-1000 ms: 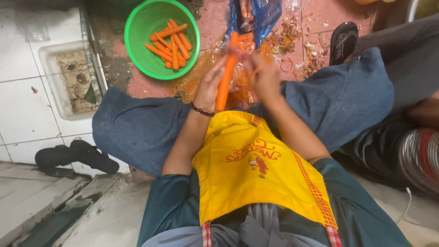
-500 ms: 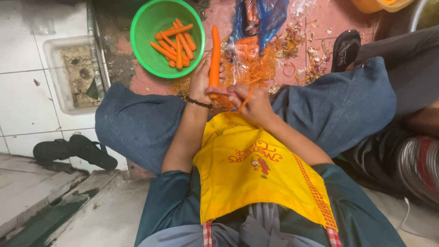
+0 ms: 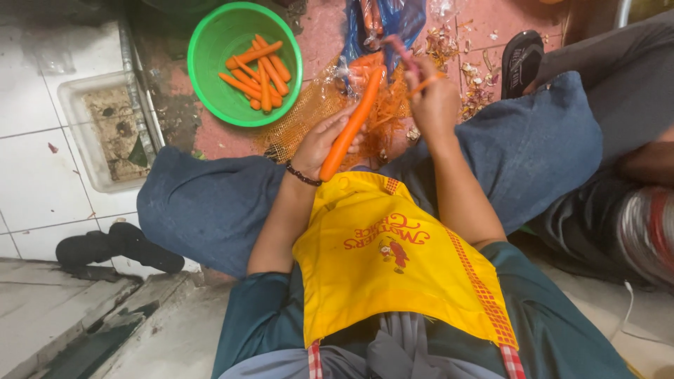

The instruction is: Peeling carrots using a manual vegetable peeler.

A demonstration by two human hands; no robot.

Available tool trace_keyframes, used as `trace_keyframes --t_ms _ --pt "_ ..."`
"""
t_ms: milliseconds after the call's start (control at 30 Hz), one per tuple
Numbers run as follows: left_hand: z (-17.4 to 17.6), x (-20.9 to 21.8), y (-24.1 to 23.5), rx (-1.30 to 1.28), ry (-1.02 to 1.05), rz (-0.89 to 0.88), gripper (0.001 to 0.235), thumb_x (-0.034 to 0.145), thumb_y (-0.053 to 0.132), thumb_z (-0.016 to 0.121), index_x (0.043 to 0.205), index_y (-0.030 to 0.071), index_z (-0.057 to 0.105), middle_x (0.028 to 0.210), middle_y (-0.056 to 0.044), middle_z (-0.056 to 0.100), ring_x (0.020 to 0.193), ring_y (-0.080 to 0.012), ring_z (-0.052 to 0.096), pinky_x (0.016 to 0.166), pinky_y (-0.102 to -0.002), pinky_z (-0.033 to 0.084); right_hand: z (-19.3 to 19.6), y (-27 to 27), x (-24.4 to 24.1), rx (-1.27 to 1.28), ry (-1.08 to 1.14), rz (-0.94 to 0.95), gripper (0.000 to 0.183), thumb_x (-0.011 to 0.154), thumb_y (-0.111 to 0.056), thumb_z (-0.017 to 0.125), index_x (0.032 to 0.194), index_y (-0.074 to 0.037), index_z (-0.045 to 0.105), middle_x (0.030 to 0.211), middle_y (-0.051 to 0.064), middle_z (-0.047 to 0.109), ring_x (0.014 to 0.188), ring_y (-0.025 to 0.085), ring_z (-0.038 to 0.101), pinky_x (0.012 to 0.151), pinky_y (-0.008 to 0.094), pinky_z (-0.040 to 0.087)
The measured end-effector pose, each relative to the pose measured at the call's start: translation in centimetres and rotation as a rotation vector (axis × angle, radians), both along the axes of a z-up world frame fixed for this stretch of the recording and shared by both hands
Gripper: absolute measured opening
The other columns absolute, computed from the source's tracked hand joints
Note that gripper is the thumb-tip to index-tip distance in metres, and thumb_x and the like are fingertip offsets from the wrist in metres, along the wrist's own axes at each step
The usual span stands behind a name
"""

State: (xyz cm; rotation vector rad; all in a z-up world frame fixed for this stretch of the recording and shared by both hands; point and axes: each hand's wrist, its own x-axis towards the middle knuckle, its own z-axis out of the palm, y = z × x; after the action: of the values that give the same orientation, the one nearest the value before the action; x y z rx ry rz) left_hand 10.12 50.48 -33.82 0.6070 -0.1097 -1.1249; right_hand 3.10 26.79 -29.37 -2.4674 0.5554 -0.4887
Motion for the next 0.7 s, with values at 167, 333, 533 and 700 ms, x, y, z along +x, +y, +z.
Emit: trace_keyframes --t_ms 167,333,533,700 --pt "-1.7 0.6 0.2 0.064 0.031 -0.012 0.053 0.11 0.02 0.045 0.16 0.005 0.034 0.113 -0.009 0.063 0.093 -0.0157 0.06 0.081 -0.029 0.053 -2.9 -1.0 -1.2 -0.041 -0.041 -0.076 0.024 0.101 -0.023 0.07 0.12 -0.008 0.067 0.087 0.019 0.073 0.079 0.04 0.071 0.066 0.051 0.053" --pt "-7.9 2.0 0.4 0.126 0.144 0.101 0.045 0.109 0.023 0.049 0.149 0.002 0.047 0.111 -0.012 0.063 0.086 -0.0164 0.059 0.072 -0.029 0.053 -10.7 -2.1 -2.9 -0.085 0.777 0.177 0.056 0.075 -0.026 0.086 0.122 -0.006 0.063 0.12 0.029 0.061 0.101 0.046 0.064 0.081 0.053 0.052" --pt "-22.5 8.0 4.7 0.107 0.302 0.433 0.041 0.109 0.034 0.054 0.133 0.001 0.055 0.107 -0.015 0.066 0.08 -0.0186 0.061 0.067 -0.03 0.053 -9.7 -1.5 -2.5 -0.076 0.864 0.247 0.045 0.081 -0.027 0.083 0.118 -0.007 0.068 0.129 0.028 0.059 0.106 0.045 0.066 0.085 0.051 0.054" --pt "-17.2 12.2 6.3 0.653 -0.063 0.974 0.05 0.103 0.037 0.055 0.142 0.01 0.041 0.128 -0.003 0.059 0.113 -0.0202 0.062 0.091 -0.042 0.053 -11.3 -2.5 -3.7 -0.098 0.87 0.263 0.026 0.093 -0.018 0.067 0.116 -0.008 0.072 0.113 0.026 0.071 0.105 0.043 0.069 0.087 0.052 0.055"
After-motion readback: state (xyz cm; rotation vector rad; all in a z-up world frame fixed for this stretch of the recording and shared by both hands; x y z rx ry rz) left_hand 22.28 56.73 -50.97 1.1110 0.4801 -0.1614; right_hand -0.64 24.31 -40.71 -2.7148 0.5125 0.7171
